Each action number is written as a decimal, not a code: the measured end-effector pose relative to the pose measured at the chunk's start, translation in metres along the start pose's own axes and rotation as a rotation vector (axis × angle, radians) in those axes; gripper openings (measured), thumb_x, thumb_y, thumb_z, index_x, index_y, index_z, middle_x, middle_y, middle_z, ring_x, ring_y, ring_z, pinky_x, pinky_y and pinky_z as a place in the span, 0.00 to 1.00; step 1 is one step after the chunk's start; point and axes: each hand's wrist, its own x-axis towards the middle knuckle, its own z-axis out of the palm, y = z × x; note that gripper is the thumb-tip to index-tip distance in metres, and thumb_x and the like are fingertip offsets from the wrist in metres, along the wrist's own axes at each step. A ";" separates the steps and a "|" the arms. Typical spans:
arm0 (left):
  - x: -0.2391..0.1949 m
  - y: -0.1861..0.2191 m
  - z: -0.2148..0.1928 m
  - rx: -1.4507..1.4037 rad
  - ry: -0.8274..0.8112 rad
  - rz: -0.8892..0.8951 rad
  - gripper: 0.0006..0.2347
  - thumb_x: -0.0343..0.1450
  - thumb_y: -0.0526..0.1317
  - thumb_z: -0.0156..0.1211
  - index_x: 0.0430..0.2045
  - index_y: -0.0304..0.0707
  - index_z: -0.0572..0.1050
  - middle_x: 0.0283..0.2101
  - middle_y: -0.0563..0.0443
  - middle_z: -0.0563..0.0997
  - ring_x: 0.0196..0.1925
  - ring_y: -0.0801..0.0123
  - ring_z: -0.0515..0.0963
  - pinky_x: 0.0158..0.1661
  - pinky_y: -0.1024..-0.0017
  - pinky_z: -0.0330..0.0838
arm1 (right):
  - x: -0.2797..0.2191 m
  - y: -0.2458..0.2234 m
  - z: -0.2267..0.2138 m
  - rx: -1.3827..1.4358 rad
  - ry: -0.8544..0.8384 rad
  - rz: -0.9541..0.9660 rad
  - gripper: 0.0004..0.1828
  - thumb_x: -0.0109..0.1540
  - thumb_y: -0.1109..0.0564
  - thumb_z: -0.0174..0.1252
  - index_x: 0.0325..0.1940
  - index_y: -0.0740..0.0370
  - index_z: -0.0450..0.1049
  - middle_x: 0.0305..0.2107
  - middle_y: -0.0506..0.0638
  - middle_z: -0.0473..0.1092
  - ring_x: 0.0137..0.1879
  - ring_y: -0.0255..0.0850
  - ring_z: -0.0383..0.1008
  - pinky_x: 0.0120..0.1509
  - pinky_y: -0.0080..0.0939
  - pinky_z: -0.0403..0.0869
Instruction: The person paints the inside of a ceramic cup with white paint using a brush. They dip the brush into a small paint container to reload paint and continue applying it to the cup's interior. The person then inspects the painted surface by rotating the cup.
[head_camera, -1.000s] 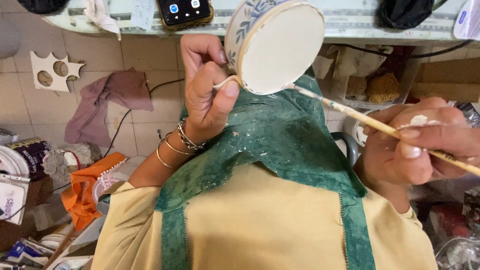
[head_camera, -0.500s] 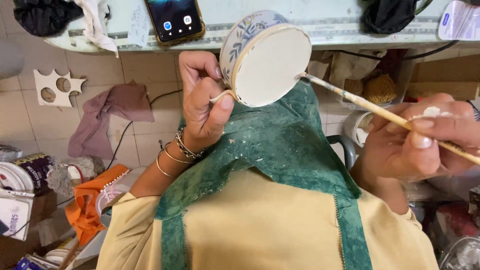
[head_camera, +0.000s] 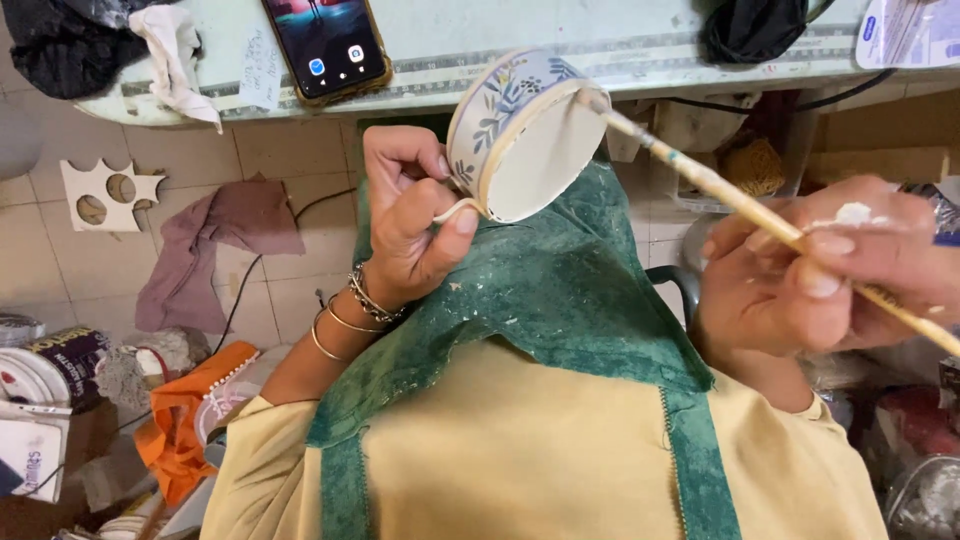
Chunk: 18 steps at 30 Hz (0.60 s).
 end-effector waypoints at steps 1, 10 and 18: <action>0.000 0.000 -0.001 -0.003 -0.001 0.003 0.12 0.69 0.39 0.43 0.14 0.35 0.57 0.34 0.47 0.55 0.38 0.61 0.59 0.39 0.68 0.57 | 0.035 -0.014 0.011 -0.004 0.002 -0.001 0.08 0.62 0.64 0.42 0.45 0.63 0.61 0.36 0.70 0.64 0.38 0.58 0.76 0.51 0.56 0.85; -0.004 -0.010 0.001 0.004 0.070 -0.093 0.12 0.67 0.43 0.42 0.15 0.36 0.56 0.34 0.47 0.57 0.40 0.62 0.58 0.41 0.64 0.54 | 0.058 0.012 0.046 0.238 0.902 -0.221 0.10 0.64 0.62 0.41 0.33 0.52 0.50 0.13 0.47 0.47 0.12 0.35 0.40 0.14 0.39 0.49; -0.007 -0.020 0.000 -0.150 0.161 -0.267 0.14 0.68 0.48 0.46 0.15 0.42 0.59 0.33 0.51 0.60 0.41 0.67 0.58 0.45 0.66 0.54 | 0.049 0.086 -0.044 -0.162 1.075 -0.306 0.19 0.62 0.47 0.38 0.33 0.68 0.57 0.26 0.59 0.51 0.22 0.59 0.53 0.21 0.56 0.62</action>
